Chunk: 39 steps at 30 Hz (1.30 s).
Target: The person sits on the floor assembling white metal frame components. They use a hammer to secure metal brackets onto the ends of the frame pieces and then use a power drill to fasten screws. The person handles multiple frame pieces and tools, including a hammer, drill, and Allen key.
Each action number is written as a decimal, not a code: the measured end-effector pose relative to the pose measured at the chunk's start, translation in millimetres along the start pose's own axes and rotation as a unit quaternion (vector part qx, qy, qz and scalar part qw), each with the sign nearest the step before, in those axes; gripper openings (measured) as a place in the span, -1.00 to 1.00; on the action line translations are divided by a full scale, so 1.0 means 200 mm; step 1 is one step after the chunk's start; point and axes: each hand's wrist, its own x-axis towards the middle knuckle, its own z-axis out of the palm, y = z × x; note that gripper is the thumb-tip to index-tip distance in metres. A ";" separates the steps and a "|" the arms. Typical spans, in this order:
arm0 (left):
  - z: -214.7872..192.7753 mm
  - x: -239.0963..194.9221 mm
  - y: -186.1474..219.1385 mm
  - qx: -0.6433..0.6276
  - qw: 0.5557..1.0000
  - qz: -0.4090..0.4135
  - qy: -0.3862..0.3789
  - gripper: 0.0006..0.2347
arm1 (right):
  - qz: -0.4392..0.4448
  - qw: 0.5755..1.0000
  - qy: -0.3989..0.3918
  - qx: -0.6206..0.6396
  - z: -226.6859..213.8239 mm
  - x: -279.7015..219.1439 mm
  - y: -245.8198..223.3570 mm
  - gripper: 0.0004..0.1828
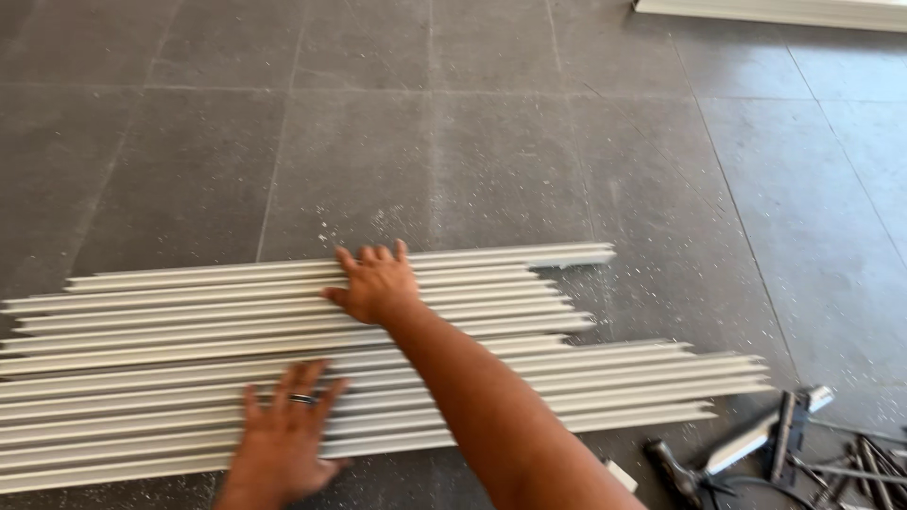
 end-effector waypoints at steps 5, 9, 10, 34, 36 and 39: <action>0.07 0.04 -0.22 0.025 0.995 -0.088 -0.046 -0.04 | -0.065 0.980 0.155 0.109 0.00 -0.24 0.10 0.03; 0.12 0.06 -0.27 0.020 0.995 -0.092 -0.045 0.01 | 0.114 0.929 0.285 0.208 0.07 -0.78 0.73 -0.27; 0.13 0.06 -0.25 0.004 0.995 -0.098 -0.028 0.03 | 0.096 0.907 0.342 0.228 0.03 -0.93 0.98 -0.30; 0.19 0.22 0.01 -0.127 0.969 -0.044 0.209 -0.20 | 0.200 0.726 0.244 0.611 0.46 -1.27 1.01 -0.16; 0.18 0.22 0.06 -0.123 0.971 -0.039 0.200 -0.21 | 0.201 0.717 0.239 0.623 0.45 -1.25 0.93 -0.16; 0.17 0.22 0.08 -0.113 0.970 -0.029 0.211 -0.23 | 0.179 0.690 0.247 0.657 0.45 -1.22 0.84 -0.17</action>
